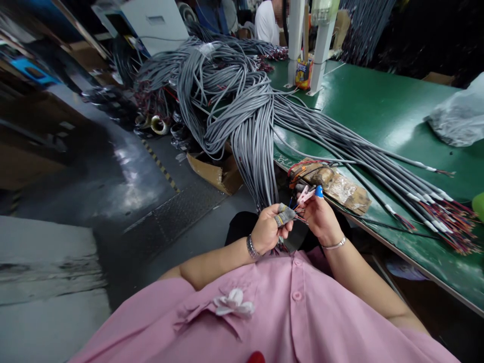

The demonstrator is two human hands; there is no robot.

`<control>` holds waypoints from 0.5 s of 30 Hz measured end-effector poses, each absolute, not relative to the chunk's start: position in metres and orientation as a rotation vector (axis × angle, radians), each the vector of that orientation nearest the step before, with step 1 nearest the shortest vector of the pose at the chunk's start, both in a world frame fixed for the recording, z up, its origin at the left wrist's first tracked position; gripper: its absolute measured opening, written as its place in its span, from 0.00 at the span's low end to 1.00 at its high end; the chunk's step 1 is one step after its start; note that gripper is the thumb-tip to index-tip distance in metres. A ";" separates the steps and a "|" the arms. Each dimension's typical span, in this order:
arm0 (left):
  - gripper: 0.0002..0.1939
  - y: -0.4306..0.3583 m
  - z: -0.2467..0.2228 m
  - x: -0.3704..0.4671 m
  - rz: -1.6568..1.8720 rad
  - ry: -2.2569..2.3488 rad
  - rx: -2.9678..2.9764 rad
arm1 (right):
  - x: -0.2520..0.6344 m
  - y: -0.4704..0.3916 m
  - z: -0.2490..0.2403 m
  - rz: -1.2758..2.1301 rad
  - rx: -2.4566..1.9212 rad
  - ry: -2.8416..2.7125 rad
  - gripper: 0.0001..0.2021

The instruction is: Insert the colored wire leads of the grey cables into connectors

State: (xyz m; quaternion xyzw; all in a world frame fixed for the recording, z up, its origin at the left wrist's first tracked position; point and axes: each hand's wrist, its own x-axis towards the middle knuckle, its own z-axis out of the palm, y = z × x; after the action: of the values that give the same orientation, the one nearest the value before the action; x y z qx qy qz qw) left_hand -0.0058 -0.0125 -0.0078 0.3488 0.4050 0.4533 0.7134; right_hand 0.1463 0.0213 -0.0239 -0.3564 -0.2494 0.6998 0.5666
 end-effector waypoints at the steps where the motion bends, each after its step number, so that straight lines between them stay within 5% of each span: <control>1: 0.14 -0.012 -0.008 -0.005 1.010 0.900 0.773 | 0.146 0.022 -0.024 1.647 -0.853 -0.590 0.21; 15: 0.15 -0.011 -0.011 -0.002 1.001 0.931 0.804 | 0.141 0.022 -0.020 1.716 -0.765 -0.415 0.23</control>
State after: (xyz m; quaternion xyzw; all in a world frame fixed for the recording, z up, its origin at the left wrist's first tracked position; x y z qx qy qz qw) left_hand -0.0024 -0.0113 -0.0115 0.3612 0.4184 0.4498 0.7015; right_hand 0.1409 0.0219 -0.0199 -0.3263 -0.1769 0.7316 0.5718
